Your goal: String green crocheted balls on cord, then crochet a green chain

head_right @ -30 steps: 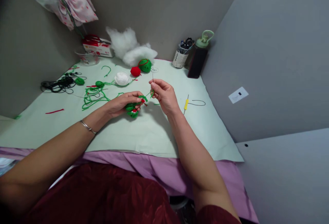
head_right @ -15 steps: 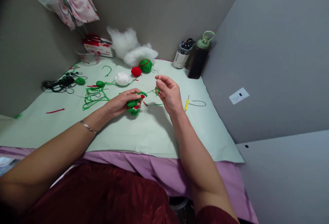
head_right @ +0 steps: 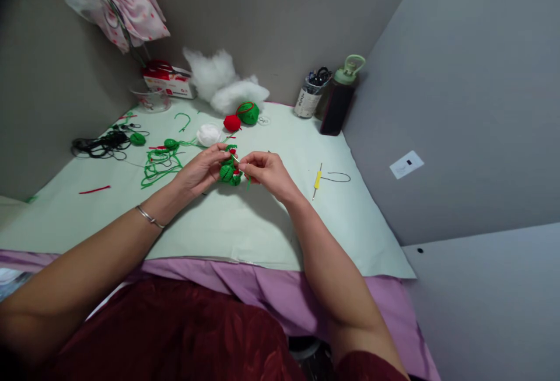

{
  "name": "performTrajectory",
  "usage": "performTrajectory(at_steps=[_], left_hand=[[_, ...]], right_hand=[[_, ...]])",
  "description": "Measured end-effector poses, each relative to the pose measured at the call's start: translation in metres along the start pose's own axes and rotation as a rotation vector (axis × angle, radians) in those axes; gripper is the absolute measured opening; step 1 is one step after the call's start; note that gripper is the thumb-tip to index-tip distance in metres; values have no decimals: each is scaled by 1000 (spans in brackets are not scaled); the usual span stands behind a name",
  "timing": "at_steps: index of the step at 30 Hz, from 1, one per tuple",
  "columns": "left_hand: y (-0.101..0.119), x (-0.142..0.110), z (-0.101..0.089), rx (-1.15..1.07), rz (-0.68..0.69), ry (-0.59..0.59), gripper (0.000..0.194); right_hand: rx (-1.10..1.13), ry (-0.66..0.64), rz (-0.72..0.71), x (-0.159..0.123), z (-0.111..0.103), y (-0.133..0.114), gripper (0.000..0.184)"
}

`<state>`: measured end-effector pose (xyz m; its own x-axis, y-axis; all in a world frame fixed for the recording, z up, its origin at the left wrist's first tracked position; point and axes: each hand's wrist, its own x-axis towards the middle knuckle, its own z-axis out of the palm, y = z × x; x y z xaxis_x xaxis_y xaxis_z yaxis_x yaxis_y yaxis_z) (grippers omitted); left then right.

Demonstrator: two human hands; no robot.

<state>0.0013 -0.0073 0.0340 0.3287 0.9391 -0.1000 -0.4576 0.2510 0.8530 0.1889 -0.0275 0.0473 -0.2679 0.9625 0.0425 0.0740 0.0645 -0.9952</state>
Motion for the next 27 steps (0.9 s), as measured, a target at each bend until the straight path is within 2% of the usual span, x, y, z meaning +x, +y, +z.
performTrajectory(at_steps=[5,12,19,23,27], left_hand=[[-1,0,0,13,-2,-15,14],[-3,1,-2,28,0,-22,18],[-6,0,-2,128,73,-31,22],[-7,-1,-1,174,122,2,19],[-5,-1,0,140,76,-24,20]], right_hand=[[-8,60,3,0,4,-1,30],[-51,67,0,0,3,0,24],[-58,89,13,0,3,-2,20],[-42,91,25,0,3,-3,22],[3,90,-10,1,4,0,27]])
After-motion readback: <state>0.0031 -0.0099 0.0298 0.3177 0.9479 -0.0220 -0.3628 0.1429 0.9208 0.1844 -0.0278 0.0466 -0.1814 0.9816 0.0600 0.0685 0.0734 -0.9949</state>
